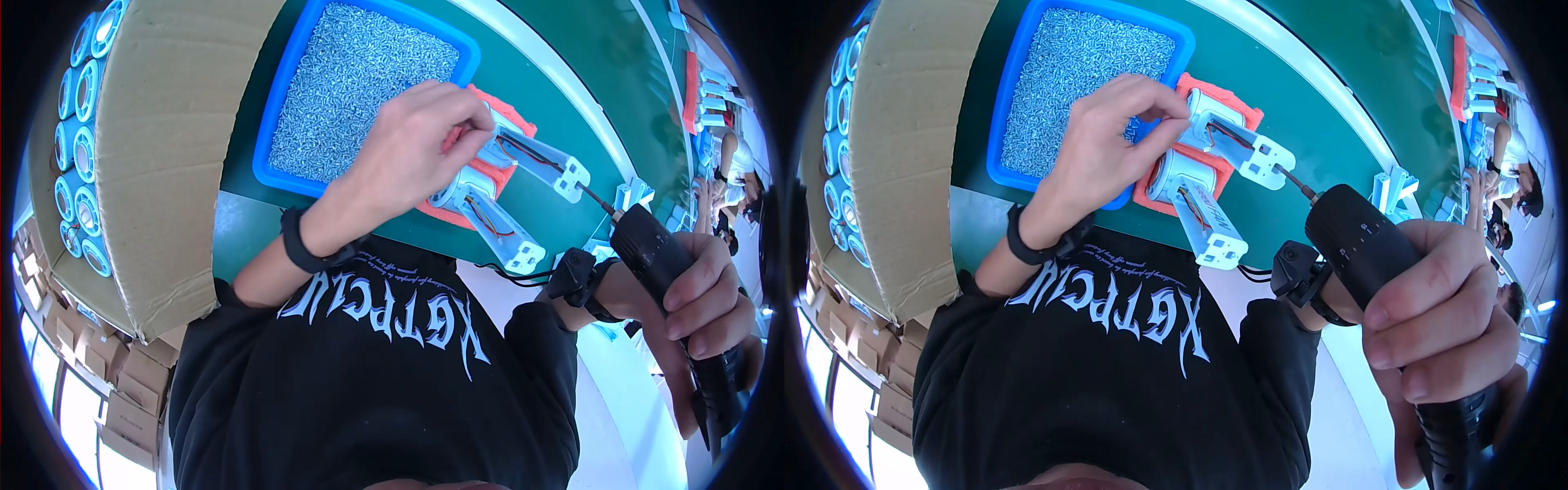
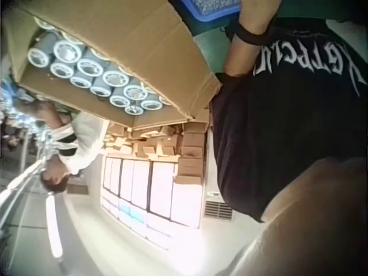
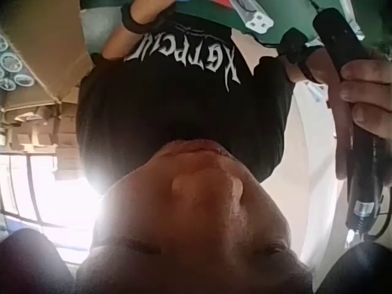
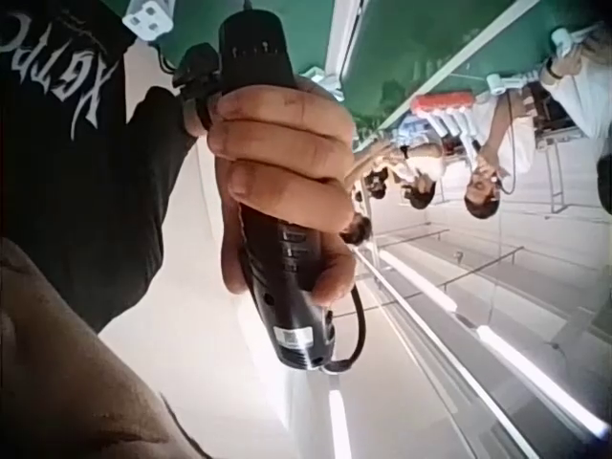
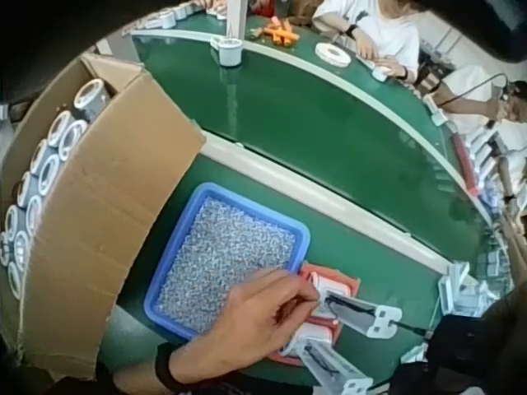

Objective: The person assembles handheld fans by placing a battery into a housing, fitting it into a handle, and driving screws with a power screwdriver. They then pick up a motor, place it into another handle, and drive more screws to secure the components.

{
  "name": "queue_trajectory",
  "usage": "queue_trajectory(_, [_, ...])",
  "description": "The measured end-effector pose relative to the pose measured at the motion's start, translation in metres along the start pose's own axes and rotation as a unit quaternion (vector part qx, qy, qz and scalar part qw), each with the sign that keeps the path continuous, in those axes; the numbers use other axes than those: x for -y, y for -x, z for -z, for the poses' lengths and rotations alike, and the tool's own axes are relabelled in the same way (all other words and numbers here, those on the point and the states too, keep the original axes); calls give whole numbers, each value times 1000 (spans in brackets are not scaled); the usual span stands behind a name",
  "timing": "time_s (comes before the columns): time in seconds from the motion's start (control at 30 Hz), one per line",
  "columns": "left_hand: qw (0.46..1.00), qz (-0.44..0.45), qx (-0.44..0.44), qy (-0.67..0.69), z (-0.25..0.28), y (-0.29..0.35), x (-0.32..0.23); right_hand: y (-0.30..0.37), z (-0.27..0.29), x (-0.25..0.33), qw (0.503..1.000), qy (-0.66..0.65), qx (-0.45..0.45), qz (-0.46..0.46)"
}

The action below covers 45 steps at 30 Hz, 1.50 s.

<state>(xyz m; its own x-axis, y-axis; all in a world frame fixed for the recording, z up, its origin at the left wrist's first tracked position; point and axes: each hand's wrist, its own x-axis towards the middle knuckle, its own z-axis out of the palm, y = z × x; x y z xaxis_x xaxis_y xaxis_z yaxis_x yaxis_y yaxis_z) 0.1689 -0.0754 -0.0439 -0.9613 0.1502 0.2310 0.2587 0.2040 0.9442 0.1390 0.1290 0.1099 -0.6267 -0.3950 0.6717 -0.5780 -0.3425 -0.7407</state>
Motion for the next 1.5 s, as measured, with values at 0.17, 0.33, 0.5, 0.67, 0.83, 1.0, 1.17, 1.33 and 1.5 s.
queue_trajectory(0.17, [979,88,-12,186,-21,-2,3,3,5,-5,999,-31,-18,-1])
queue_trajectory(0.33, [988,66,8,138,-30,2,5,7,19,-7,998,-62,-28,3])
queue_trajectory(0.5, [990,45,-10,130,-33,3,8,10,28,3,997,-33,-68,-4])
queue_trajectory(0.67, [977,31,-24,208,-33,6,15,4,38,17,986,-120,-94,65])
queue_trajectory(0.83, [962,43,-2,270,-30,7,14,4,38,20,983,-140,-109,54])
queue_trajectory(1.0, [951,53,18,303,-30,9,17,4,39,19,982,-149,-108,47])
queue_trajectory(1.17, [983,-39,7,179,-24,8,13,2,39,19,981,-156,-113,32])
queue_trajectory(1.33, [998,-48,11,26,-27,7,14,2,28,12,995,-99,-18,-16])
queue_trajectory(1.5, [999,-47,23,-4,-29,9,15,2,29,6,994,-84,65,-18])
